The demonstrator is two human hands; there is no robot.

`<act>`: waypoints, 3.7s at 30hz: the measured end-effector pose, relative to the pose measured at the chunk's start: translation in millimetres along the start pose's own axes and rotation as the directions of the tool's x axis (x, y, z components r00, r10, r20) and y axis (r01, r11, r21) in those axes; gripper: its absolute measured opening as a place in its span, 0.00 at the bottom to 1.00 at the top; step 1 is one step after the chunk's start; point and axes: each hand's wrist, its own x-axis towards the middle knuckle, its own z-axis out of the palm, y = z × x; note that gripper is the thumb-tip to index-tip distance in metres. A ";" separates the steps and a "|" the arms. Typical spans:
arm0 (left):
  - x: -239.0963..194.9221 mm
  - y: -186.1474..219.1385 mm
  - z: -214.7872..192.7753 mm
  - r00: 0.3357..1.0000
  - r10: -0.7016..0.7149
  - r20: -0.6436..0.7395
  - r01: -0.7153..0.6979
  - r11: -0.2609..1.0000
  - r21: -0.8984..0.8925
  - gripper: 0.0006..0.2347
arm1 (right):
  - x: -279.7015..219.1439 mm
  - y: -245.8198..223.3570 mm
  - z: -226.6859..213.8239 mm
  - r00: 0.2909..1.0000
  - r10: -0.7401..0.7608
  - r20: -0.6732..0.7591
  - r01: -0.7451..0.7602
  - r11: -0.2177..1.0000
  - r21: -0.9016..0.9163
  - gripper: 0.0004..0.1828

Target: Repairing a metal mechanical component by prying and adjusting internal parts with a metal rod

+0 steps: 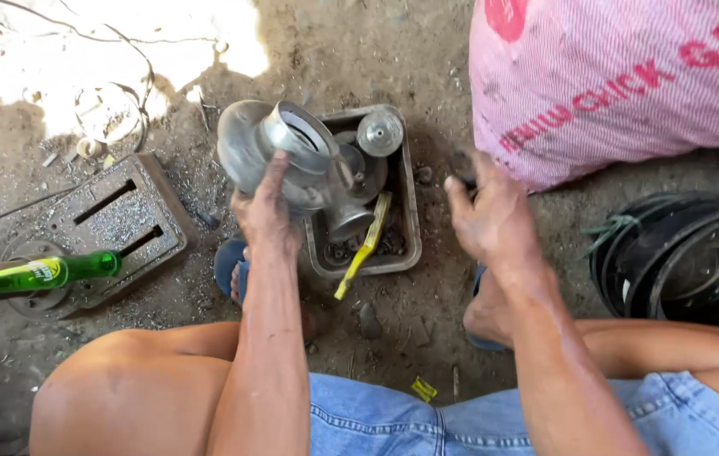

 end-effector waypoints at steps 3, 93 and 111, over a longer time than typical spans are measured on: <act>3.2 -18.2 6.0 0.997 0.009 0.072 -0.011 1.000 0.024 0.24 | 4.8 23.2 45.1 0.997 -0.056 -0.055 0.060 0.995 0.077 0.18; 39.7 -8.0 -2.2 0.933 0.160 0.322 -0.289 0.867 0.405 0.27 | -18.2 -16.3 108.0 0.920 -0.076 0.383 -0.033 0.962 0.270 0.21; 6.8 -22.9 -5.3 0.928 0.273 0.253 -0.356 0.853 0.383 0.28 | 2.2 -29.6 151.3 0.941 0.242 0.238 -0.335 0.774 0.537 0.25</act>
